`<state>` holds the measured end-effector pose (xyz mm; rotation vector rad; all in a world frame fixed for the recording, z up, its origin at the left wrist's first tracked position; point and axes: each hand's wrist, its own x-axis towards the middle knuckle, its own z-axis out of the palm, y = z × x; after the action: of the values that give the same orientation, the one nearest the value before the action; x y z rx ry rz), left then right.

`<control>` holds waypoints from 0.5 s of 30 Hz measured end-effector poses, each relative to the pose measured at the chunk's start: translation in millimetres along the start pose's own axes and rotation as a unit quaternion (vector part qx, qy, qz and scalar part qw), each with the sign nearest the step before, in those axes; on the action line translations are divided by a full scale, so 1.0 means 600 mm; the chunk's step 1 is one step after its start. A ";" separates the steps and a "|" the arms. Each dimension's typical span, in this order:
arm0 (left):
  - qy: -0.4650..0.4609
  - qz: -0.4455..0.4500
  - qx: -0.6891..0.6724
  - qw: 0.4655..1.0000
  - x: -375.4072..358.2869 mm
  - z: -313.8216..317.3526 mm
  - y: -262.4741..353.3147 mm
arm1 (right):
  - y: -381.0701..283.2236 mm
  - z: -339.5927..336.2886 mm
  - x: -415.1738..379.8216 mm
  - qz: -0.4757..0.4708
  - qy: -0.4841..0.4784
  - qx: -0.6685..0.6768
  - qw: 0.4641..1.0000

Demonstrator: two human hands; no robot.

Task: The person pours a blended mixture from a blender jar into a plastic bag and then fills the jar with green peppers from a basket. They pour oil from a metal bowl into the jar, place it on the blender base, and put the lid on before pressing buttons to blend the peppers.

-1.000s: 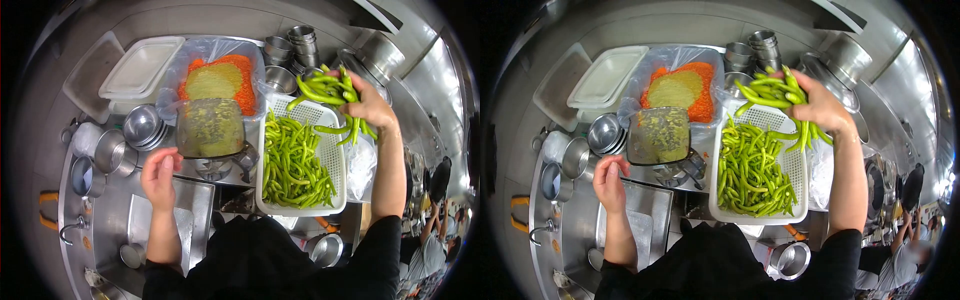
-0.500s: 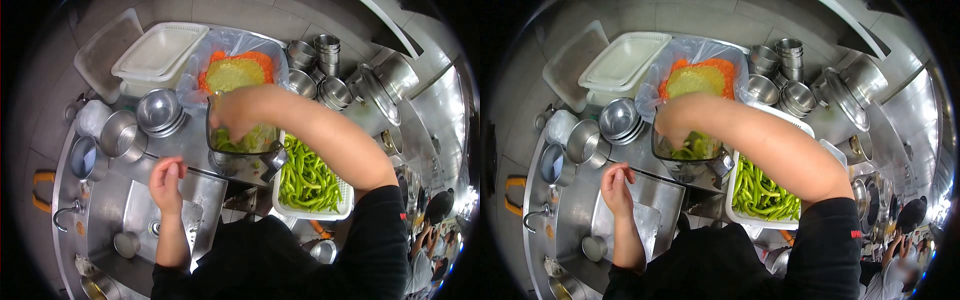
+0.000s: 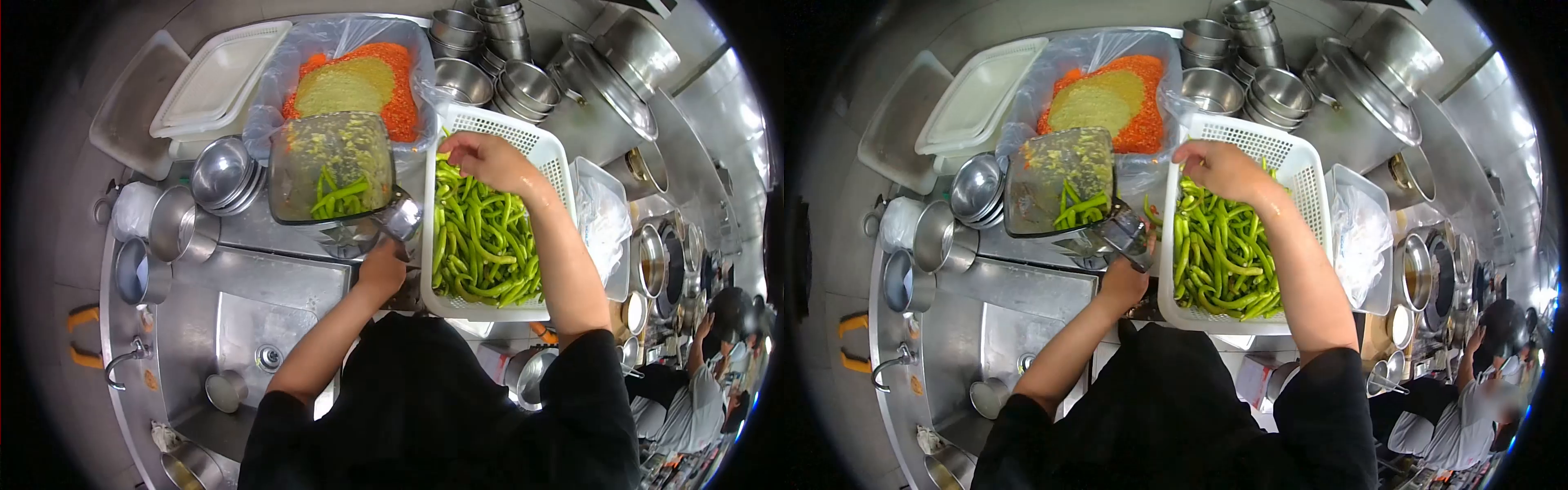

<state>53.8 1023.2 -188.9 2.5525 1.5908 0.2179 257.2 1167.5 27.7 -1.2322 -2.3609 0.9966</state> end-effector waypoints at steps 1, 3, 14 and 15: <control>-0.003 -0.061 -0.053 0.997 0.025 0.024 -0.004 | 0.018 0.006 -0.010 0.037 0.016 -0.068 0.997; 0.087 -0.075 -0.016 0.993 0.082 0.063 -0.013 | 0.055 0.004 -0.028 0.076 0.021 -0.144 0.987; -0.042 -0.054 -0.068 0.995 0.155 -0.024 0.011 | 0.202 0.049 -0.043 0.284 -0.091 -0.276 0.914; -0.013 -0.104 -0.136 0.985 0.150 -0.022 0.013 | 0.186 0.070 -0.038 0.294 -0.081 -0.326 0.895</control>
<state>97.4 1101.0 -169.6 2.1625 1.6741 0.3514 314.9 1174.0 -78.8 -2.2909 -2.6021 0.4292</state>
